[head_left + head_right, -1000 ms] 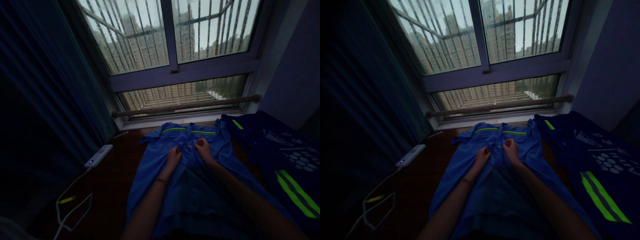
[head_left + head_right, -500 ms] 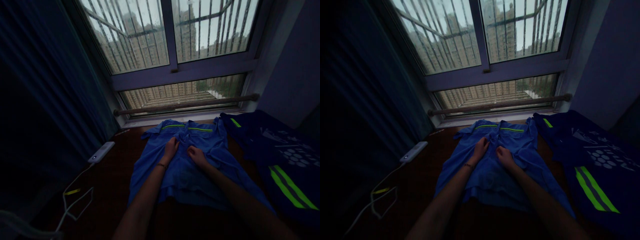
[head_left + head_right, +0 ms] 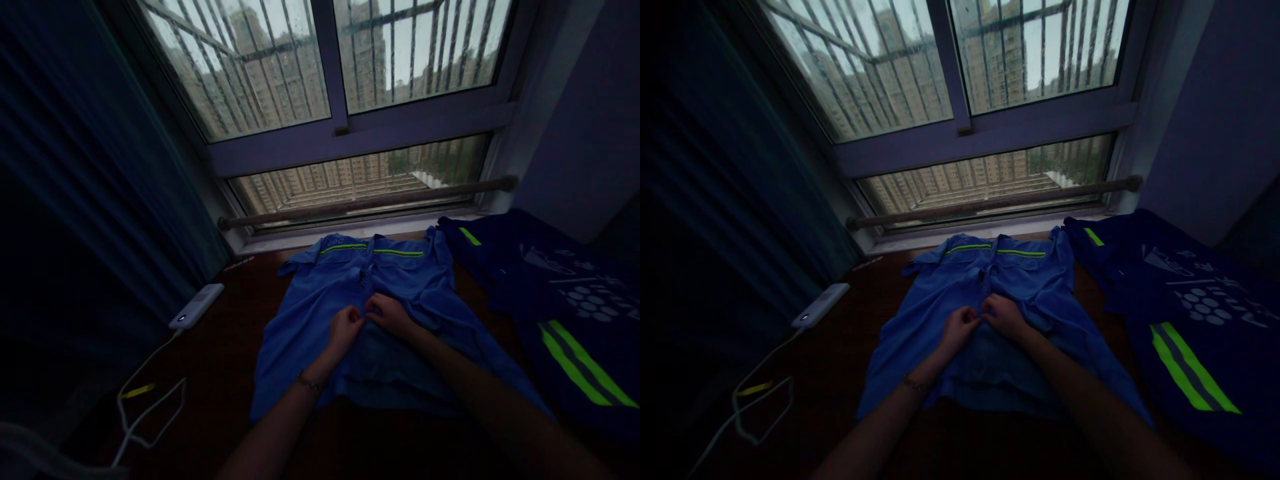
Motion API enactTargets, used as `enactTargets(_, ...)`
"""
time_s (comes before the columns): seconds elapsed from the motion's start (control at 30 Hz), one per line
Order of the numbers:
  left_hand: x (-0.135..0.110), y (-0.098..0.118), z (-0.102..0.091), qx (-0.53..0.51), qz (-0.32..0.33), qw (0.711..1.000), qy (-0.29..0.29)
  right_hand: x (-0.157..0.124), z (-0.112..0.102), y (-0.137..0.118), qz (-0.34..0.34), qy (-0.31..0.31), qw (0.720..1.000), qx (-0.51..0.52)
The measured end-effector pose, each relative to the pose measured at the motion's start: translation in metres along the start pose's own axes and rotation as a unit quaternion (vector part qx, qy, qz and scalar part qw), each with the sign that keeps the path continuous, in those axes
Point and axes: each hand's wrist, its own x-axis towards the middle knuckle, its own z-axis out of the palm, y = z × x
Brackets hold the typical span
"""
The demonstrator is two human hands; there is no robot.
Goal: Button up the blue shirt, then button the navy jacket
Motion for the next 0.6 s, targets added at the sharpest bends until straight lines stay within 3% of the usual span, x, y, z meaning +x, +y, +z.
enactTargets(0.27,0.000,-0.001,0.001,-0.106,-0.066,0.992,0.003,-0.002,0.000,-0.003,-0.004,-0.007,1.000,0.027)
enactTargets(0.4,0.001,0.000,0.000,-0.209,-0.107,0.972,-0.003,-0.001,0.000,-0.004,0.047,-0.025,0.990,0.128)
enactTargets(0.47,0.002,0.004,-0.001,-0.272,-0.123,0.954,-0.017,0.001,0.001,-0.002,0.088,-0.031,0.969,0.230)
enactTargets(0.6,0.001,0.010,-0.005,-0.357,-0.143,0.921,-0.058,0.006,0.003,0.001,0.196,-0.034,0.888,0.415)
